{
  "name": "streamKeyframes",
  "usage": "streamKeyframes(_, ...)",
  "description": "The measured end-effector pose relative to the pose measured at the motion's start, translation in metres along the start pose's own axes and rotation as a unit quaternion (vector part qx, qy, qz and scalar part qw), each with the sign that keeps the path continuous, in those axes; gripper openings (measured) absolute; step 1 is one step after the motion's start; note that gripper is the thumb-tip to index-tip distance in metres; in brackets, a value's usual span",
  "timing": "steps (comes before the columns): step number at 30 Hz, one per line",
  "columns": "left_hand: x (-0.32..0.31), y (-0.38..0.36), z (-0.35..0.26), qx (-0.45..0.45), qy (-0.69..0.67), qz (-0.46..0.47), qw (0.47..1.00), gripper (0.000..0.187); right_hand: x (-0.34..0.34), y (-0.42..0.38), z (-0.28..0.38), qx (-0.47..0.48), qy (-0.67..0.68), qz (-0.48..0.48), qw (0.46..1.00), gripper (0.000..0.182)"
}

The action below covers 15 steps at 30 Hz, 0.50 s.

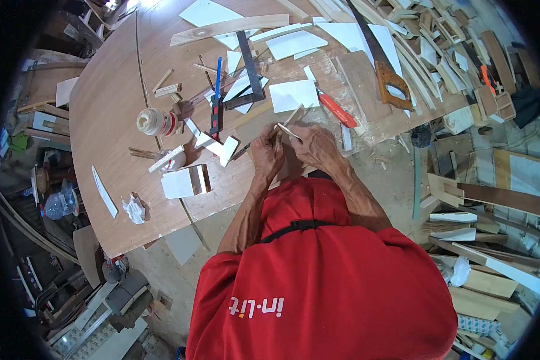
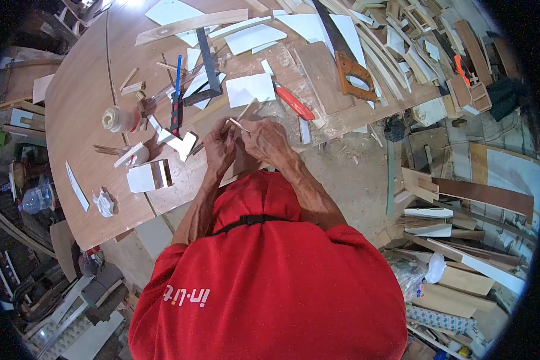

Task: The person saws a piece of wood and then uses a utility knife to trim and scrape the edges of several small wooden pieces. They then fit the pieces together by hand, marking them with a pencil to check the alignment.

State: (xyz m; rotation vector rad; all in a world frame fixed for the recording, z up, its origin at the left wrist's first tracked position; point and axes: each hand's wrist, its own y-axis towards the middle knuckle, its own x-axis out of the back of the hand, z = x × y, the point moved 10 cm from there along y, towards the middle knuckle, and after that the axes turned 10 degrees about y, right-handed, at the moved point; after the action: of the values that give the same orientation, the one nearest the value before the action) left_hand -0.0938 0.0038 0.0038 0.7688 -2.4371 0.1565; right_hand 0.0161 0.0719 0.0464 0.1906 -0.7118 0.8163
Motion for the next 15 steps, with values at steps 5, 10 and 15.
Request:
streamKeyframes(5,-0.003,-0.002,0.007,0.090,0.013,0.052,0.995,0.025,-0.006,-0.003,-0.003,-0.001,-0.002,-0.010,1.000,0.020)
streamKeyframes(10,0.003,-0.005,-0.003,0.019,0.067,0.033,0.997,0.027,-0.005,-0.008,-0.003,-0.001,0.004,-0.019,1.000,0.019)
streamKeyframes(15,0.000,-0.009,-0.002,-0.053,0.037,-0.027,0.998,0.023,-0.004,-0.014,-0.003,0.018,0.017,-0.050,0.998,0.019)
